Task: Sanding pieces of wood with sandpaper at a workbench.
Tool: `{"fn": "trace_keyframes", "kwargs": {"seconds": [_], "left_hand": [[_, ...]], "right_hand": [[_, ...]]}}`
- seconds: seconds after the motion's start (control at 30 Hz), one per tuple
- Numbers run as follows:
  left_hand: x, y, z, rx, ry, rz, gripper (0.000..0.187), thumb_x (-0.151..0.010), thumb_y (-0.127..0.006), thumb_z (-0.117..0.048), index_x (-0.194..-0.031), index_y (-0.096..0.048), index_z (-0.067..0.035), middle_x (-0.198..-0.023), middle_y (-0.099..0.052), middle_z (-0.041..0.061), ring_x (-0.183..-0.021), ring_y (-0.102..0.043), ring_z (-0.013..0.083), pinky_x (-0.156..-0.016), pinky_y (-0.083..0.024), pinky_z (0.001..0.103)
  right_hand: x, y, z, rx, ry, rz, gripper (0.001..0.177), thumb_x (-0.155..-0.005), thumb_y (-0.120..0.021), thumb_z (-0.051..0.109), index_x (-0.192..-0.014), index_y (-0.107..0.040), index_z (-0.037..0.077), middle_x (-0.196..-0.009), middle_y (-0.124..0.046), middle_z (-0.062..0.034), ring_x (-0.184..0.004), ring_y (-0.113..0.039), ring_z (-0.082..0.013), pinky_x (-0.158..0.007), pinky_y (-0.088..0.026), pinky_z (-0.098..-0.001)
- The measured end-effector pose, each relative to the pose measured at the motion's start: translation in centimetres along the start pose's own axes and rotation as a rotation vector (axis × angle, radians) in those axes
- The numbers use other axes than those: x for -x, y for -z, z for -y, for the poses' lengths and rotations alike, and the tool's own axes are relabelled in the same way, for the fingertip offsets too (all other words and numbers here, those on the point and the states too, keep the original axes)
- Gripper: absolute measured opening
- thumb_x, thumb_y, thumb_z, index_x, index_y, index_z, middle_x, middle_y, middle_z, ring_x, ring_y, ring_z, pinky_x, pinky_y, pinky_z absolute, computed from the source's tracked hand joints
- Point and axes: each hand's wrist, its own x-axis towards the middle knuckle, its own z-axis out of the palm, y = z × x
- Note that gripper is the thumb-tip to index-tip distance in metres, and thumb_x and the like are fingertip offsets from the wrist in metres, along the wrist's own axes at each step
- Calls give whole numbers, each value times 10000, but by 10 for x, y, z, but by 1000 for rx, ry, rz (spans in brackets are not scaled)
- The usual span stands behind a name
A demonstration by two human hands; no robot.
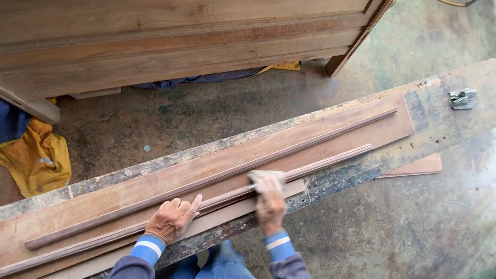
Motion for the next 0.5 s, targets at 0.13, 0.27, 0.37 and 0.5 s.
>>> {"fn": "trace_keyframes", "kwargs": {"seconds": [0.13, 0.27, 0.37, 0.5], "left_hand": [[-7, 6, -2, 28, -10, -16, 538, -941, -615, -334, -1417, -533, -97, -719, -509, 21, -662, -538, 184, -578, -486, 319], [0, 18, 1, 100, -53, -124, 391, -900, -587, -258, -1254, -607, -93, -777, -549, 23, -713, -568, 184, -591, -492, 332], [-11, 63, -12, 212, -56, -83, 205, -940, -580, -241, -1074, -624, -93, -784, -559, 37, -716, -575, 178, -592, -503, 332], [-44, 160, -22, 334, -43, -47, 221, -988, -616, -295, -961, -605, -75, -761, -556, 67, -650, -559, 185, -534, -499, 332]], "right_hand": [[-29, 26, -135, 206, -370, 127, 141, -1021, -576, 36, -1012, -715, 62, -1099, -752, -132, -937, -711, -220, -934, -608, -358], [-81, 93, -173, 248, -340, -294, 166, -1005, -635, 47, -1112, -744, -17, -1017, -738, -209, -902, -698, -377, -816, -555, -471], [-68, 132, -170, 306, -518, -482, 210, -1134, -662, 117, -1065, -739, -66, -893, -729, -228, -751, -676, -339, -677, -520, -458], [-76, 184, -106, 75, -258, -622, 222, -1159, -567, 35, -1190, -728, -114, -1077, -766, -188, -853, -715, -262, -764, -555, -385]]}}
